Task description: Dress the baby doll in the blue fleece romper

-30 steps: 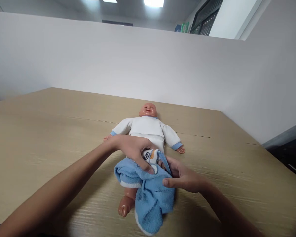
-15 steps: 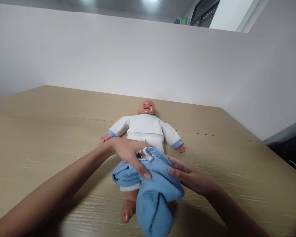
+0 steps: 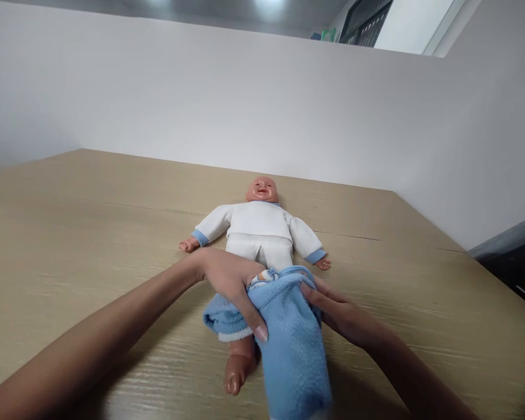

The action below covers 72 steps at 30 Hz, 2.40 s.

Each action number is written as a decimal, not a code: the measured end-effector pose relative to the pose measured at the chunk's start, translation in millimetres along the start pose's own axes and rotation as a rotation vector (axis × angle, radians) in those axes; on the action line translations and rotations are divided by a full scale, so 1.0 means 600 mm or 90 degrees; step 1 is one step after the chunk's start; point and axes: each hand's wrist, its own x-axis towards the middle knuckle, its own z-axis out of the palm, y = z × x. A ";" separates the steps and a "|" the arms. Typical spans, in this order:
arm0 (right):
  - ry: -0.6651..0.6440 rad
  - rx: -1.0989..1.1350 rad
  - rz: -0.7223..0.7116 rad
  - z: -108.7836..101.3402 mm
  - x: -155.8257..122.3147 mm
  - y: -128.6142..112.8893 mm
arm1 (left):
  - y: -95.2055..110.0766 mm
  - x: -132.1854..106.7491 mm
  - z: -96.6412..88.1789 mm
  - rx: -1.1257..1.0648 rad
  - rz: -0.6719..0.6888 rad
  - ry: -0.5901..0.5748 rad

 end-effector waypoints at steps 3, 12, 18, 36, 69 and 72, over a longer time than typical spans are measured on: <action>-0.175 -0.078 0.035 -0.005 -0.012 -0.015 | -0.004 -0.001 -0.004 -0.001 0.037 0.046; -0.003 0.082 -0.014 -0.003 -0.004 0.027 | -0.009 0.001 0.006 -0.077 -0.013 -0.040; -0.018 0.103 0.044 0.004 -0.003 0.019 | -0.033 0.008 0.001 -0.115 0.036 0.016; -0.109 0.175 -0.047 0.007 -0.001 0.000 | -0.047 0.000 0.003 -0.107 0.037 0.107; 0.068 0.000 -0.025 0.063 -0.045 -0.029 | -0.017 0.008 0.022 0.056 0.039 0.195; 0.260 -0.104 -0.094 0.068 -0.051 -0.030 | -0.002 0.006 0.027 0.118 0.013 0.210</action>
